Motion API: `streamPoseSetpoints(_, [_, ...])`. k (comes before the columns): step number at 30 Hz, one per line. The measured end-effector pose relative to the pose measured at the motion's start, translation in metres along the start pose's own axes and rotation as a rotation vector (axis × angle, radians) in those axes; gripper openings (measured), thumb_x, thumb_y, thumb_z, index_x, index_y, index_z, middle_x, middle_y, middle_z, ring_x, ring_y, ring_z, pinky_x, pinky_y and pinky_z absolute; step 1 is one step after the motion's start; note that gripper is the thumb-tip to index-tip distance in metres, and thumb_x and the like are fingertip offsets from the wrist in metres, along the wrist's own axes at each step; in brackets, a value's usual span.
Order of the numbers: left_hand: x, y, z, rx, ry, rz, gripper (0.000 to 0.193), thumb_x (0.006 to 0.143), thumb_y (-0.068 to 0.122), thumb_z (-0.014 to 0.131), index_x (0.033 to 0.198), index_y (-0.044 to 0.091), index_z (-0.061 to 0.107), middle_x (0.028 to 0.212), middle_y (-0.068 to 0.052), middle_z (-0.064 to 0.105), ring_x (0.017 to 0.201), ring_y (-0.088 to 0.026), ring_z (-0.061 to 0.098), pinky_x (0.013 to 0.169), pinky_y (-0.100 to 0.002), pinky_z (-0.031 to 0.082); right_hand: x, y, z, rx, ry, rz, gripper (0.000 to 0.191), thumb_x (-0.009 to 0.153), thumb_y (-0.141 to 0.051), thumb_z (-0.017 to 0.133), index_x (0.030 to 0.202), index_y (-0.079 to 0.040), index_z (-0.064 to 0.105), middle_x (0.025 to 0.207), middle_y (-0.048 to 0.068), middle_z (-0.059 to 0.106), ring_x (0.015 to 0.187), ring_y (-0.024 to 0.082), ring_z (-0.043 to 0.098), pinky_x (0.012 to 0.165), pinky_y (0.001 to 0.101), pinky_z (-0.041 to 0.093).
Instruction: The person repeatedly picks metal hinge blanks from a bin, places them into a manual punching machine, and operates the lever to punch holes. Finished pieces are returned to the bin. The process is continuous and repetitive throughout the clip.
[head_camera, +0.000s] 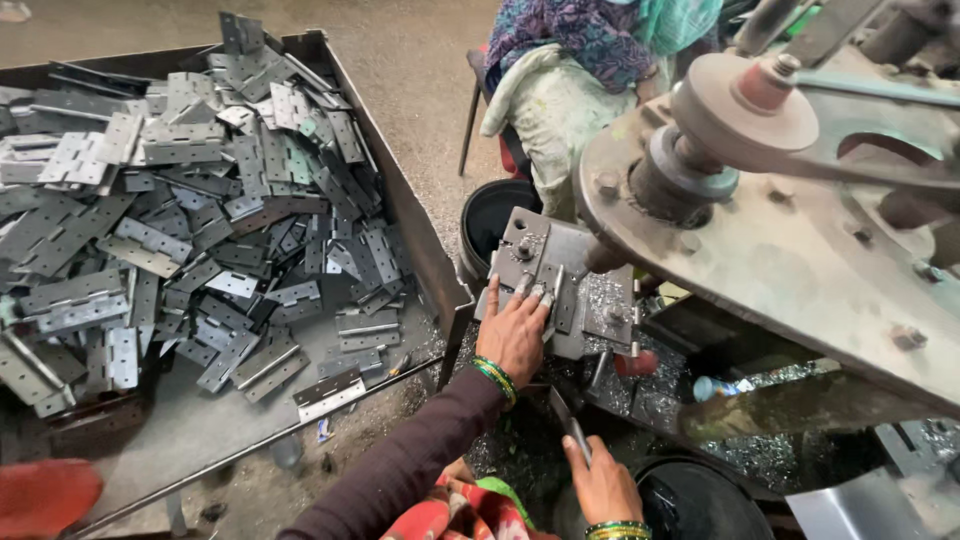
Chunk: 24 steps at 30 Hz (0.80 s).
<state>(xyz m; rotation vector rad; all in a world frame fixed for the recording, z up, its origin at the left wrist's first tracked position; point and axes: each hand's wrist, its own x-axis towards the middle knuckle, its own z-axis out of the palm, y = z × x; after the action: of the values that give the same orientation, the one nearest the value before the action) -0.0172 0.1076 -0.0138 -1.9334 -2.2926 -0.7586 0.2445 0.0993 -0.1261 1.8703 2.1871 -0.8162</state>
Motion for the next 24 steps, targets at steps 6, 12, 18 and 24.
streamPoseSetpoints(6, [0.014, 0.005, 0.007, 0.002, 0.060, -0.015, 0.042, 0.086, 0.012, 0.056, 0.126, 0.003, 0.061, 0.130, -0.013, 0.063, 0.137, -0.032, 0.049, 0.124, -0.062, 0.007, -0.006, -0.004, 0.001, 0.041, 0.041, 0.070, 0.069, 0.092, -0.071, 0.047, 0.130, -0.014, 0.058, 0.103, 0.032, 0.070, 0.106, 0.050, 0.066, 0.091, 0.0554, 0.052])
streamPoseSetpoints(12, [0.010, 0.004, 0.007, 0.005, 0.021, -0.008, 0.039, 0.090, 0.013, 0.054, 0.127, 0.004, 0.061, 0.130, -0.012, 0.063, 0.135, -0.031, 0.050, 0.127, -0.060, 0.008, -0.008, -0.004, 0.001, 0.114, 0.020, 0.076, 0.069, 0.089, -0.072, 0.047, 0.127, -0.016, 0.065, 0.105, 0.031, 0.072, 0.108, 0.049, 0.067, 0.092, 0.0554, 0.052])
streamPoseSetpoints(18, [0.007, 0.004, 0.010, 0.042, -0.035, -0.020, 0.041, 0.088, 0.015, 0.055, 0.128, 0.005, 0.059, 0.131, -0.011, 0.061, 0.137, -0.030, 0.048, 0.125, -0.063, 0.005, -0.003, 0.002, -0.001, -0.016, 0.052, -0.004, 0.061, 0.092, -0.069, 0.044, 0.111, -0.015, 0.065, 0.093, 0.028, 0.074, 0.098, 0.050, 0.069, 0.085, 0.0565, 0.054])
streamPoseSetpoints(24, [0.014, 0.004, 0.023, 0.106, 0.008, -0.022, 0.049, 0.086, 0.014, 0.054, 0.134, 0.006, 0.057, 0.137, -0.012, 0.059, 0.136, -0.029, 0.046, 0.122, -0.065, 0.002, -0.002, 0.003, 0.012, 0.082, 0.015, 0.072, 0.067, 0.093, -0.070, 0.044, 0.118, -0.011, 0.063, 0.098, 0.028, 0.073, 0.099, 0.047, 0.071, 0.086, 0.0546, 0.054])
